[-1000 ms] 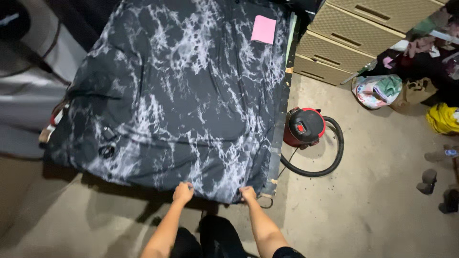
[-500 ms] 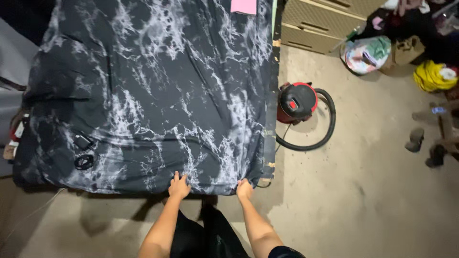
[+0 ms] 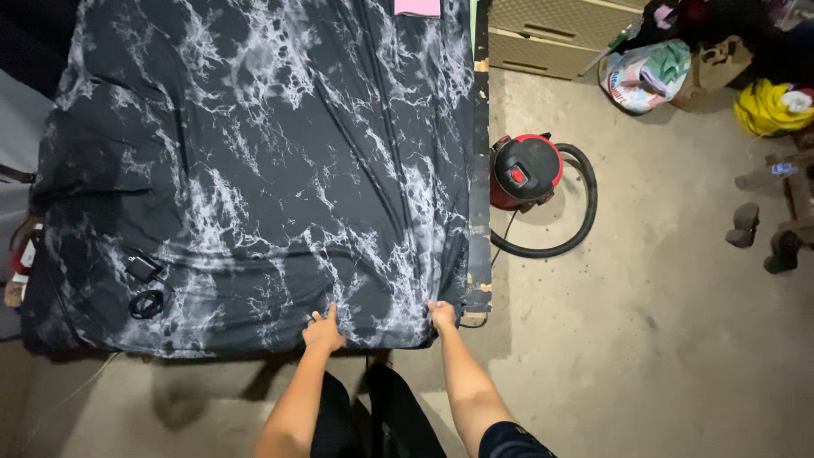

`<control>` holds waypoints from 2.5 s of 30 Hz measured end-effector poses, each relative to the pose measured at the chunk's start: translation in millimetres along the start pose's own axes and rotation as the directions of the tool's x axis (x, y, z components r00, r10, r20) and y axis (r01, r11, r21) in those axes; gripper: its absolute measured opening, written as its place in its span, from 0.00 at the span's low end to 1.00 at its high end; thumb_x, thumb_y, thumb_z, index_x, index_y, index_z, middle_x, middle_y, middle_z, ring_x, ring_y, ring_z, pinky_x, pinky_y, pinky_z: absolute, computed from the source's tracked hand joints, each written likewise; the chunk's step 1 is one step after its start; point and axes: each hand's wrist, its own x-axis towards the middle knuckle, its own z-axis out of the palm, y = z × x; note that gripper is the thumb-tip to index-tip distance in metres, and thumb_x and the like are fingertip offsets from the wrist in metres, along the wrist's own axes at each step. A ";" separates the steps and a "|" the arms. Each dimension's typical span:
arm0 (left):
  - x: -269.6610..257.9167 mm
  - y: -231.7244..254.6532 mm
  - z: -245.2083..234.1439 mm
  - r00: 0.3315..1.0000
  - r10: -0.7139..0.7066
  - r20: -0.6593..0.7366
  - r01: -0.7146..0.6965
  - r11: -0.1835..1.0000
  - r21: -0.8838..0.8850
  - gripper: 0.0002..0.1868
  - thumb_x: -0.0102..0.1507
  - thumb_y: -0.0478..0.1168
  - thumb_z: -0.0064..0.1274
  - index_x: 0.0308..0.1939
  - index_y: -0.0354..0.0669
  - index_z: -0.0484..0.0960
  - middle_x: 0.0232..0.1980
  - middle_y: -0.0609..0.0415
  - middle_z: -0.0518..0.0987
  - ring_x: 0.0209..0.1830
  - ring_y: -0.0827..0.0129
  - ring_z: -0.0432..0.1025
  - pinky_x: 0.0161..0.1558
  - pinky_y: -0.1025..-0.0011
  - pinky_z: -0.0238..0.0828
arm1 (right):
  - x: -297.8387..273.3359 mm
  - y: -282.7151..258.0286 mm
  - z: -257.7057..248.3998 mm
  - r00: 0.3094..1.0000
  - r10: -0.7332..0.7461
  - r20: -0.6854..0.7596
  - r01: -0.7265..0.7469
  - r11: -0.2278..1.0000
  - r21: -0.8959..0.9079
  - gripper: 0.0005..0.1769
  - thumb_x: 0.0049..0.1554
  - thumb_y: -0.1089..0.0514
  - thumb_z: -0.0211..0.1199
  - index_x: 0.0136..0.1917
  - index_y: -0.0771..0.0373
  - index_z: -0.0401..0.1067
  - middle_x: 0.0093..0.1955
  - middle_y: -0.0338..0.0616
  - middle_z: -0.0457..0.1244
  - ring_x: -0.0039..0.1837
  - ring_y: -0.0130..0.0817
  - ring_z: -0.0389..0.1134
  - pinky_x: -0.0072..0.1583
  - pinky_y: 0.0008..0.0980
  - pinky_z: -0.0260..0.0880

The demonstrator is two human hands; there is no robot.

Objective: The person folds a pillowcase and places it on a bed, moves a vacuum cleaner and other items across a floor, organizes clothing on hangers in a storage area, and uses scissors to cut small packets from a sheet of paper.

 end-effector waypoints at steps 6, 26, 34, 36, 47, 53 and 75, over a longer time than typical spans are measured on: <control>8.7 2.1 3.6 1.000 0.021 -0.014 -0.019 0.995 0.093 0.61 0.55 0.60 0.66 0.82 0.68 0.39 0.79 0.34 0.56 0.73 0.46 0.62 0.65 0.51 0.64 | 6.2 -2.1 -14.7 0.986 0.029 -0.166 -0.046 0.994 -0.104 0.19 0.54 0.44 0.70 0.38 0.63 0.78 0.41 0.56 0.72 0.44 0.53 0.72 0.52 0.47 0.70; 40.4 11.9 5.7 0.991 -0.027 0.128 0.016 0.996 0.088 0.52 0.60 0.56 0.57 0.83 0.60 0.46 0.72 0.52 0.73 0.75 0.48 0.61 0.68 0.53 0.64 | 46.0 -27.3 0.4 0.824 -0.547 -0.147 0.558 0.828 0.046 0.35 0.43 0.64 0.75 0.65 0.59 0.71 0.54 0.58 0.67 0.56 0.55 0.69 0.55 0.47 0.68; 44.1 8.3 4.3 0.985 -0.019 0.171 0.010 0.999 0.053 0.55 0.58 0.59 0.59 0.83 0.65 0.44 0.75 0.56 0.69 0.78 0.49 0.59 0.71 0.53 0.62 | 31.3 -19.6 -26.7 0.879 -0.373 -0.298 0.344 0.927 -0.148 0.04 0.52 0.57 0.68 0.43 0.52 0.81 0.43 0.50 0.71 0.47 0.50 0.73 0.51 0.44 0.73; 39.5 4.9 6.5 0.984 -0.016 0.175 0.005 0.998 0.061 0.55 0.58 0.62 0.60 0.82 0.67 0.45 0.76 0.51 0.67 0.78 0.47 0.57 0.70 0.53 0.63 | 23.1 -11.1 -9.7 0.931 -0.215 -0.296 0.172 0.972 -0.162 0.05 0.54 0.55 0.68 0.43 0.51 0.83 0.45 0.51 0.72 0.49 0.51 0.73 0.51 0.45 0.72; 22.4 -4.9 -3.6 0.989 0.002 0.149 0.005 0.999 -0.052 0.56 0.55 0.64 0.63 0.81 0.78 0.45 0.81 0.45 0.57 0.79 0.49 0.55 0.69 0.55 0.63 | -47.8 25.1 18.6 0.917 0.182 0.355 -0.359 0.764 0.535 0.54 0.52 0.21 0.57 0.80 0.51 0.49 0.79 0.45 0.52 0.75 0.42 0.55 0.72 0.49 0.55; -8.8 -37.0 -5.3 0.990 0.112 -0.080 -0.136 0.879 -0.457 0.38 0.57 0.56 0.65 0.68 0.65 0.66 0.68 0.45 0.67 0.67 0.52 0.64 0.62 0.58 0.67 | -81.1 2.4 24.8 0.651 0.570 0.502 -0.759 0.508 0.407 0.65 0.44 0.10 0.49 0.80 0.56 0.53 0.81 0.54 0.52 0.78 0.63 0.52 0.73 0.64 0.47; 18.7 -573.6 -86.9 0.583 -0.792 -0.181 -0.140 0.122 -0.983 0.14 0.62 0.43 0.60 0.50 0.46 0.88 0.43 0.47 0.85 0.42 0.58 0.78 0.46 0.63 0.74 | -276.5 -258.9 430.0 0.924 -0.382 -0.001 0.335 0.811 -0.480 0.39 0.50 0.41 0.69 0.72 0.41 0.60 0.76 0.46 0.50 0.76 0.52 0.52 0.70 0.58 0.55</control>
